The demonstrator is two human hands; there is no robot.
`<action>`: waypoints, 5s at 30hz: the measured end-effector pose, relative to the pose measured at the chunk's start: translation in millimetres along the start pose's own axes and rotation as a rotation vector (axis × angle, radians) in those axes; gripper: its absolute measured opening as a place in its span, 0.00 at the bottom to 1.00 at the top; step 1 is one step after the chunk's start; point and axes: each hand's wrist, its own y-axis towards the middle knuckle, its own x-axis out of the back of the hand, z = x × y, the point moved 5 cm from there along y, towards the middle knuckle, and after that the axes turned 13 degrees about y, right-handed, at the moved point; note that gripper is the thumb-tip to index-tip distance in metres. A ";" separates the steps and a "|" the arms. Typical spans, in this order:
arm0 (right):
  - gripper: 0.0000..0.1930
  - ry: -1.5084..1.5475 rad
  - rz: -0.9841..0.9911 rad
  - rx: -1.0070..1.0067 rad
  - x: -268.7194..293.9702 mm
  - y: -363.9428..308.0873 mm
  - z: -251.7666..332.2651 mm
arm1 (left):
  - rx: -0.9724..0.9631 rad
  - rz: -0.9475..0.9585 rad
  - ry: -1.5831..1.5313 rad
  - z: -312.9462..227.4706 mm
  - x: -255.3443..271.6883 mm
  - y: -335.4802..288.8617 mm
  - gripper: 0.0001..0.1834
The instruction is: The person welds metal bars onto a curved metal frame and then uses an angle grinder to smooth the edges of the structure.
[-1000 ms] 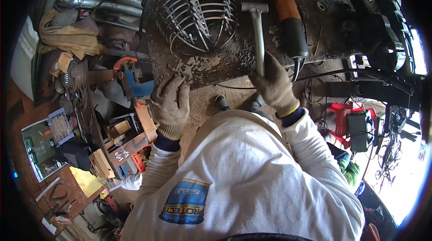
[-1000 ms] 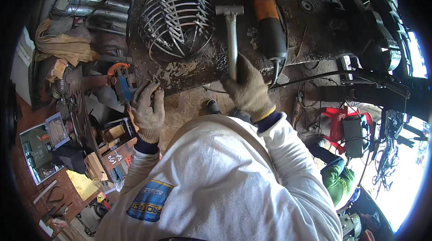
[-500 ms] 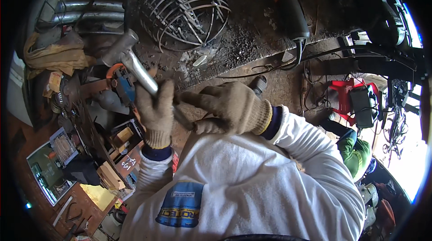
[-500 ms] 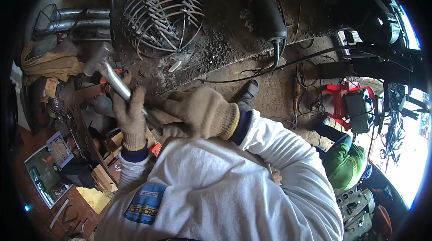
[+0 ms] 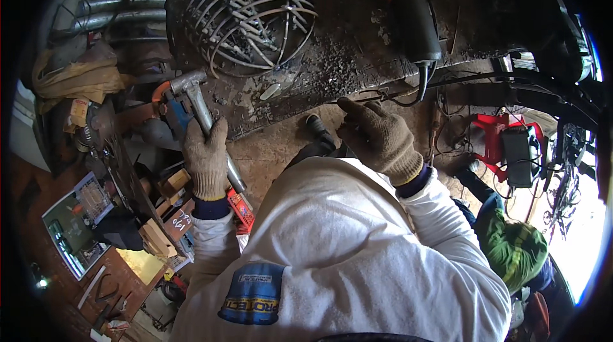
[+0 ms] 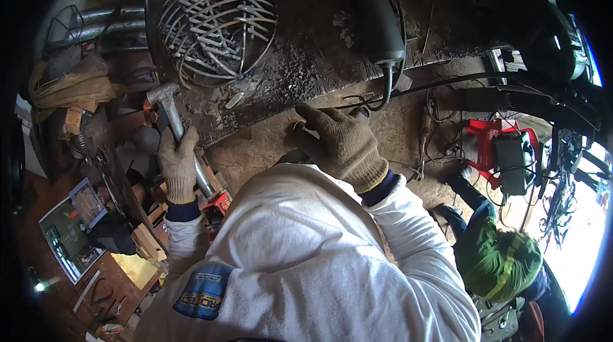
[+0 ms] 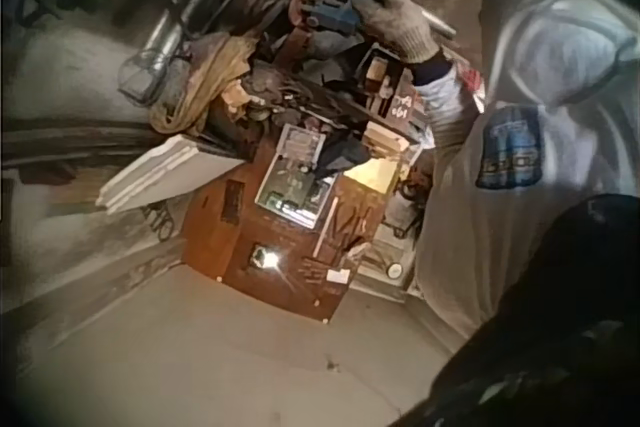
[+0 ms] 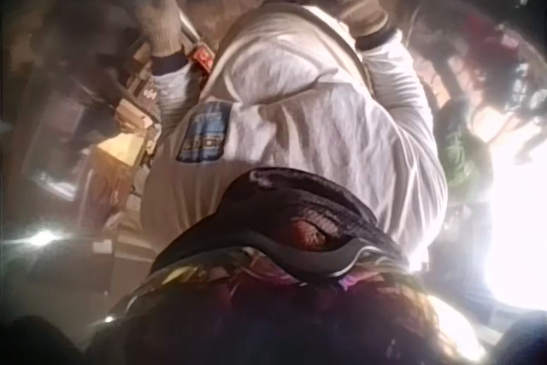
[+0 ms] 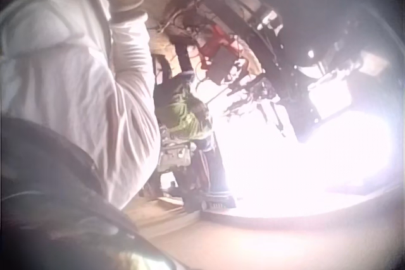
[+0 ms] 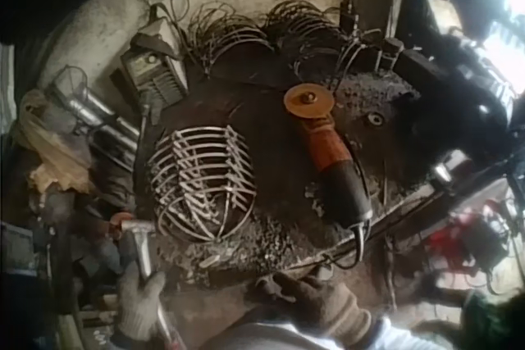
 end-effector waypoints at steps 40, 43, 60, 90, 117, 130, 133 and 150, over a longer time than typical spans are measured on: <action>0.21 -0.086 0.543 0.228 -49.6 67.0 70.6 | -0.117 -0.417 -0.042 16.4 -2.1 -82.9 0.25; 0.21 -0.134 0.470 0.151 -78.6 68.6 78.5 | -0.149 -0.290 -0.242 50.4 11.2 -65.8 0.21; 0.36 -0.675 0.170 -0.440 -192.1 65.9 114.6 | -0.202 -0.038 -0.107 362.1 -31.4 -20.0 0.13; 0.28 0.143 -0.004 -0.112 -59.2 45.1 62.6 | -0.495 -0.167 0.243 0.0 87.2 149.2 0.23; 0.18 -0.424 -0.275 -0.407 177.6 109.4 -48.7 | -0.348 0.070 0.698 -17.6 7.8 241.3 0.23; 0.18 -0.692 -0.475 -0.230 181.5 104.2 -38.5 | -0.304 -0.188 0.837 -25.0 1.6 208.8 0.25; 0.31 -0.518 -0.354 -0.346 162.5 119.1 -27.9 | -0.370 -0.236 0.740 -28.9 1.1 191.9 0.30; 0.49 -0.293 -0.392 -0.595 127.7 121.1 1.2 | -0.542 -0.608 -0.074 -62.0 70.0 150.1 0.13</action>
